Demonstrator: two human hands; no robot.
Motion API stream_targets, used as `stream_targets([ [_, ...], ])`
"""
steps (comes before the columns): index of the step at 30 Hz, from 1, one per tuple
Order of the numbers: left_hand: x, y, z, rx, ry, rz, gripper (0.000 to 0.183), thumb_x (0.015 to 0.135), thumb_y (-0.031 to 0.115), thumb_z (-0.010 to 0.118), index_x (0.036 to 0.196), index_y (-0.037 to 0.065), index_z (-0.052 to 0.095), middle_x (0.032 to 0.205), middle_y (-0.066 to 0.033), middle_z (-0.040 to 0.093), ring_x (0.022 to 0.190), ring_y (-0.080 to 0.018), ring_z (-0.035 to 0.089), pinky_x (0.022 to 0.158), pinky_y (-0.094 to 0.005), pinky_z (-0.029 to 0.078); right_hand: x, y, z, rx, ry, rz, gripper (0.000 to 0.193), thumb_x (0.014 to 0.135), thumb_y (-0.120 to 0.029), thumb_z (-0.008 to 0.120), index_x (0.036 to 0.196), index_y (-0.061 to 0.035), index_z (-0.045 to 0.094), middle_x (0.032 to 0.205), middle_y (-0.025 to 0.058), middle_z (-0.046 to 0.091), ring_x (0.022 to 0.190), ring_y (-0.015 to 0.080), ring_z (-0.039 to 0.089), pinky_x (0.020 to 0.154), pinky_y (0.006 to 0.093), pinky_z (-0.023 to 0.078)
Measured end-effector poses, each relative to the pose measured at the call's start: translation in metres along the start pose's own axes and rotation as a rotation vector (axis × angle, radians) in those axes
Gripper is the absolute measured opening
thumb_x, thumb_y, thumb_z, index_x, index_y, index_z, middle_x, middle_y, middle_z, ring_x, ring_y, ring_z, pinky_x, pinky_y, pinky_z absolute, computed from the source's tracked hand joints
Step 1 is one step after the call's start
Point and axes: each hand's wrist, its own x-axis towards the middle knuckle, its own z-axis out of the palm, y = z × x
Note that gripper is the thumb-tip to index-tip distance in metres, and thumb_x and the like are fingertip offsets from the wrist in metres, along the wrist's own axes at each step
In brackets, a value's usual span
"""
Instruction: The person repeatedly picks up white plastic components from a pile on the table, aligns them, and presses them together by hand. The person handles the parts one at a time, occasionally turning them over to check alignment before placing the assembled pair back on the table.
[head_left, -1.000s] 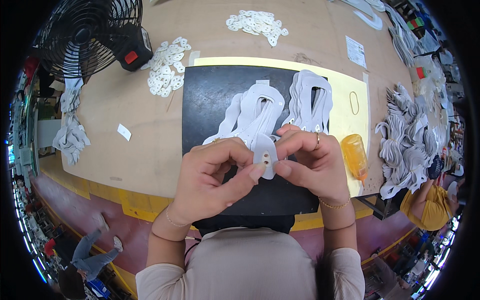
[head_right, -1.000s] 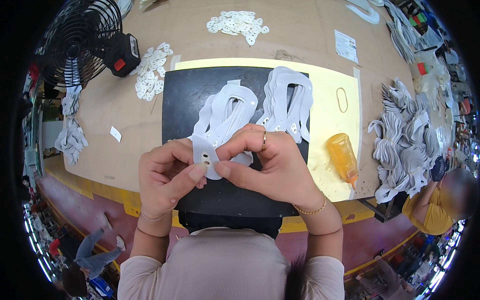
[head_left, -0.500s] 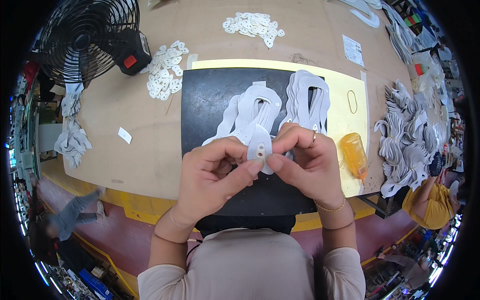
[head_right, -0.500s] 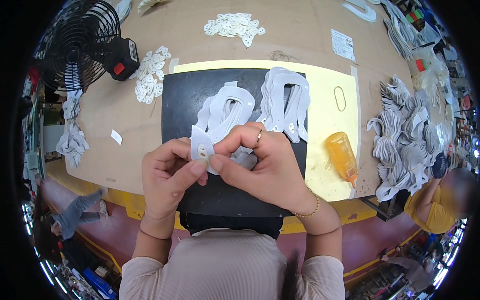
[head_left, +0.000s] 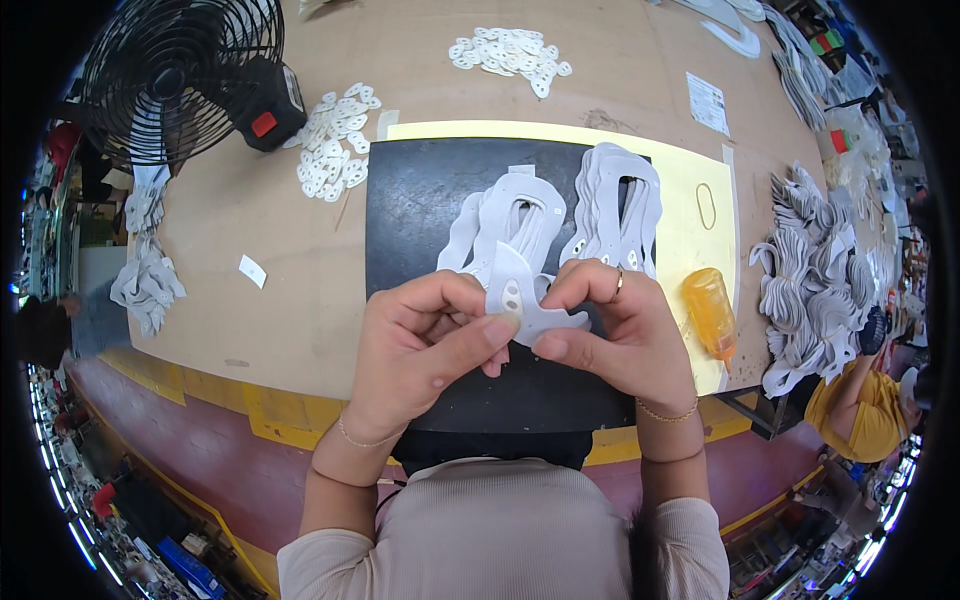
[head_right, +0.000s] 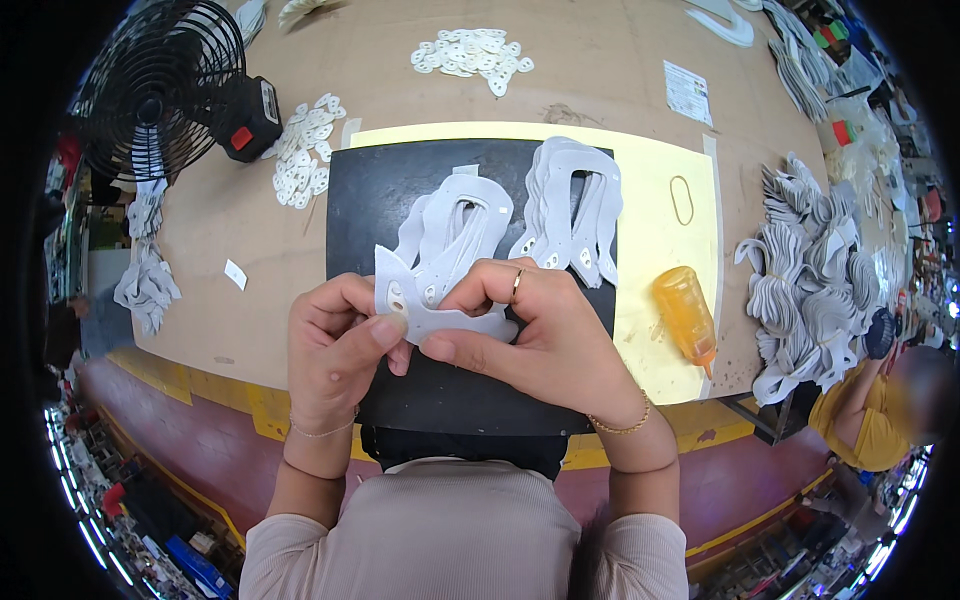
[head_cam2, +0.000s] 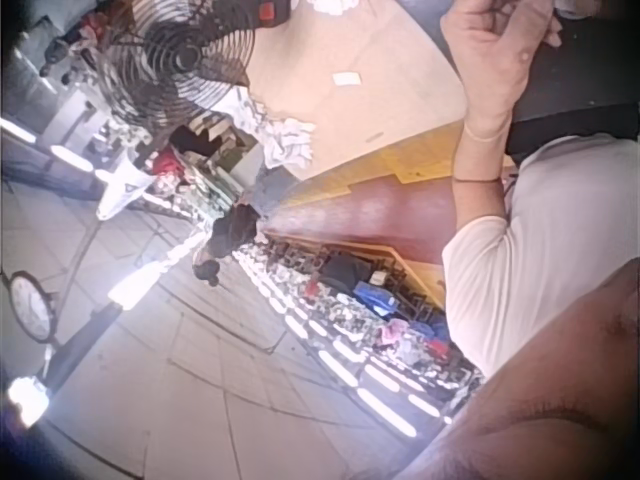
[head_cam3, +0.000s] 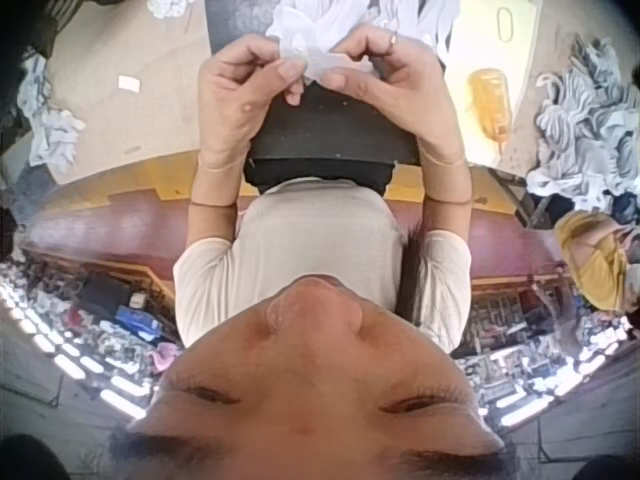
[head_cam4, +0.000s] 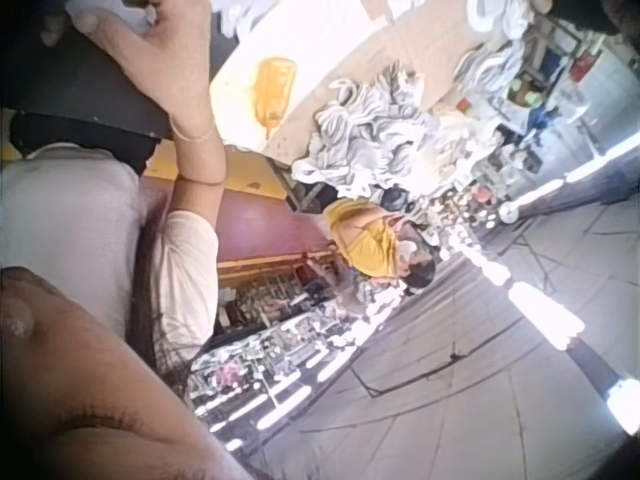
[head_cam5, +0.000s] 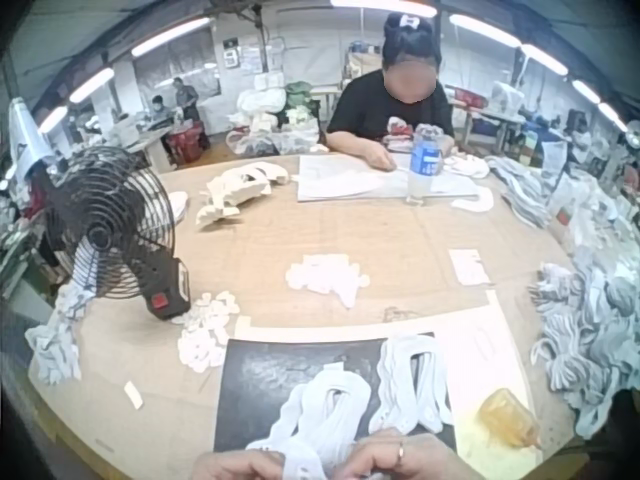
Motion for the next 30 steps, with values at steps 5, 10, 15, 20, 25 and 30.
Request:
stream_targets([
  [5, -0.002, 0.005, -0.002, -0.056, 0.103, 0.116, 0.007, 0.084, -0.003, 0.061, 0.085, 0.0, 0.055, 0.078, -0.0076, 0.06, 0.064, -0.0098, 0.057, 0.058, -0.0225, 0.047, 0.002, 0.005, -0.008, -0.3, -0.145, -0.118, 0.023, 0.069, -0.009, 0.079, 0.084, -0.0013, 0.063, 0.082, 0.0031, 0.06, 0.078, 0.013, 0.055, 0.071, 0.0244, 0.041],
  [10, 0.001, 0.008, -0.023, -0.117, 0.176, 0.318, 0.006, 0.086, 0.003, 0.059, 0.087, 0.002, 0.053, 0.081, -0.0094, 0.06, 0.066, -0.013, 0.055, 0.062, -0.0266, 0.046, -0.005, 0.008, -0.017, -0.248, -0.168, -0.037, 0.016, 0.078, -0.01, 0.071, 0.089, -0.0004, 0.064, 0.089, 0.0055, 0.062, 0.08, 0.0159, 0.059, 0.071, 0.0259, 0.046],
  [15, 0.0, 0.002, -0.027, -0.099, 0.218, 0.291, 0.009, 0.087, 0.005, 0.058, 0.092, 0.001, 0.052, 0.086, -0.0108, 0.06, 0.075, -0.0164, 0.058, 0.07, -0.0295, 0.048, -0.006, 0.01, -0.017, 0.576, -0.075, 0.202, 0.023, 0.094, -0.014, 0.054, 0.113, -0.0015, 0.057, 0.092, 0.0091, 0.063, 0.077, 0.0218, 0.064, 0.074, 0.0268, 0.05],
  [20, -0.004, -0.019, -0.021, -0.072, 0.16, 0.158, 0.016, 0.09, 0.007, 0.056, 0.103, 0.0, 0.05, 0.1, -0.014, 0.061, 0.088, -0.0213, 0.062, 0.079, -0.0341, 0.05, 0.005, 0.018, -0.01, 1.042, -0.06, 0.128, 0.04, 0.098, -0.021, 0.048, 0.133, -0.0064, 0.033, 0.097, 0.0087, 0.053, 0.091, 0.0268, 0.064, 0.084, 0.0443, 0.055],
  [25, -0.009, -0.032, 0.001, -0.163, 0.065, -0.092, 0.017, 0.091, 0.015, 0.054, 0.101, 0.004, 0.046, 0.109, -0.0199, 0.06, 0.1, -0.0345, 0.063, 0.086, -0.044, 0.053, 0.013, 0.005, 0.003, 1.01, 0.085, 0.04, 0.048, 0.096, -0.016, 0.051, 0.136, -0.0103, 0.026, 0.108, 0.0086, 0.048, 0.108, 0.0292, 0.056, 0.088, 0.046, 0.053],
  [30, -0.009, -0.022, 0.007, -0.19, 0.064, -0.152, 0.013, 0.092, 0.013, 0.051, 0.099, 0.005, 0.043, 0.108, -0.022, 0.06, 0.096, -0.0373, 0.065, 0.081, -0.0438, 0.057, 0.011, -0.002, 0.003, 0.894, 0.111, 0.022, 0.049, 0.095, -0.012, 0.051, 0.137, -0.01, 0.026, 0.116, 0.0101, 0.042, 0.114, 0.0295, 0.052, 0.091, 0.0427, 0.052],
])
